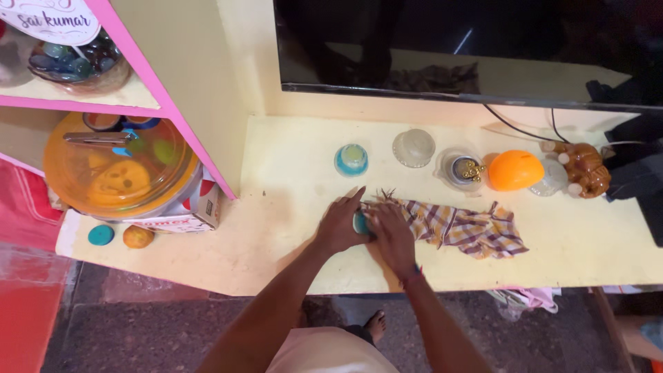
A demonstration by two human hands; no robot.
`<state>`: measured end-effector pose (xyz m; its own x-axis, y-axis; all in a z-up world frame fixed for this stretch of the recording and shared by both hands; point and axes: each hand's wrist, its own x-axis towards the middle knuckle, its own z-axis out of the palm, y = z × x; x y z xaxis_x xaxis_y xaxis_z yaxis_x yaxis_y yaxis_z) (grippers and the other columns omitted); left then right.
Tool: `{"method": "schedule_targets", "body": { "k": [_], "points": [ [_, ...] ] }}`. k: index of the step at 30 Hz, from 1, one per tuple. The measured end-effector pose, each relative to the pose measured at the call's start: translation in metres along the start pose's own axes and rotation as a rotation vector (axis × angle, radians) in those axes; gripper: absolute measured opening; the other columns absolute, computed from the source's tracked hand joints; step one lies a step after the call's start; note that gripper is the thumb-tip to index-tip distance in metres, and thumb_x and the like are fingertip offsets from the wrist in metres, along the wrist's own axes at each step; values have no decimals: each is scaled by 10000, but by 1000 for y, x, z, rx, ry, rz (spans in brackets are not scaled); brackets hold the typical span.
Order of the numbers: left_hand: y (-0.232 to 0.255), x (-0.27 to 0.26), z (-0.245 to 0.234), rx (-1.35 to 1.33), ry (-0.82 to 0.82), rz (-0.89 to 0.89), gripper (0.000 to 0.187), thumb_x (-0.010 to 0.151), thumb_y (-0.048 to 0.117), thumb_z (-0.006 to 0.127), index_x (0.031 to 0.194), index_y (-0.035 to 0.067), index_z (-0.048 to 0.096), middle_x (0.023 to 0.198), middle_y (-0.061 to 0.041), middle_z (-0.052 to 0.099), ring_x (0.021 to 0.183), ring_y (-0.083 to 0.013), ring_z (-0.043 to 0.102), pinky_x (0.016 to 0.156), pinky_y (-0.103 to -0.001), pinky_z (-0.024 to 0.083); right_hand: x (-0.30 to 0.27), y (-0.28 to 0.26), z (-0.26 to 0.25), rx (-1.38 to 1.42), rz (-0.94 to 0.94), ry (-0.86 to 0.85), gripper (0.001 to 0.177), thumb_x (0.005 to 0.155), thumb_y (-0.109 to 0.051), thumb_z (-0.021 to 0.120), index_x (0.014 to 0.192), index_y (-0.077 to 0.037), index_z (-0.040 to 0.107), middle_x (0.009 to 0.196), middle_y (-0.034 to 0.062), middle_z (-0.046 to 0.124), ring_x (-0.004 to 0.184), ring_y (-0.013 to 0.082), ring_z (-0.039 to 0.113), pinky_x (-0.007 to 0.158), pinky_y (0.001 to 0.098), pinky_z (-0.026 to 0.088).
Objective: The person wipes the interiors and exteriors of small glass jars and lids with a cloth, then places them on a shelf and arranges other items on the desk.
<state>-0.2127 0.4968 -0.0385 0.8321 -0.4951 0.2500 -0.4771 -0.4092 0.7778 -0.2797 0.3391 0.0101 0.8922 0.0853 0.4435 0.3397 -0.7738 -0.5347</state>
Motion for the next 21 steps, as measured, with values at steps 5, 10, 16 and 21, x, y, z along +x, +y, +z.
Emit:
{"method": "schedule_targets", "body": {
  "k": [5, 10, 16, 21],
  "points": [
    [5, 2, -3, 26, -29, -81, 1263, 553, 383, 976, 1564, 53, 297, 1245, -176, 643, 1214, -374, 566, 1068, -486, 403, 31, 19, 21, 107, 293, -134, 249, 1036, -226, 538, 998, -35, 694, 1003, 164, 674, 1028, 355, 633, 888, 432, 494],
    [-7, 2, 10, 77, 9, -89, 1171, 635, 270, 881, 1623, 64, 287, 1274, -136, 662, 1222, -341, 588, 1068, -470, 423, 16, 1, 23, -85, -13, -4, 238, 1022, -197, 532, 1064, -13, 677, 1119, 158, 631, 1106, 386, 596, 978, 486, 441],
    [0, -2, 6, 61, -5, -100, 1238, 619, 437, 926, 1608, 62, 282, 1261, -123, 666, 1229, -319, 585, 1113, -473, 400, -19, 9, 6, 533, 265, -106, 296, 1012, -243, 547, 1116, -21, 712, 1383, 72, 591, 1229, 290, 596, 980, 434, 516],
    [12, 2, -7, 75, -55, -127, 1386, 519, 587, 964, 1599, 58, 275, 1298, -157, 631, 1270, -330, 565, 1137, -474, 373, -8, 48, 5, 634, 368, -132, 420, 1062, -254, 555, 868, 48, 772, 1013, 86, 731, 1144, 159, 586, 829, 330, 481]
  ]
}}
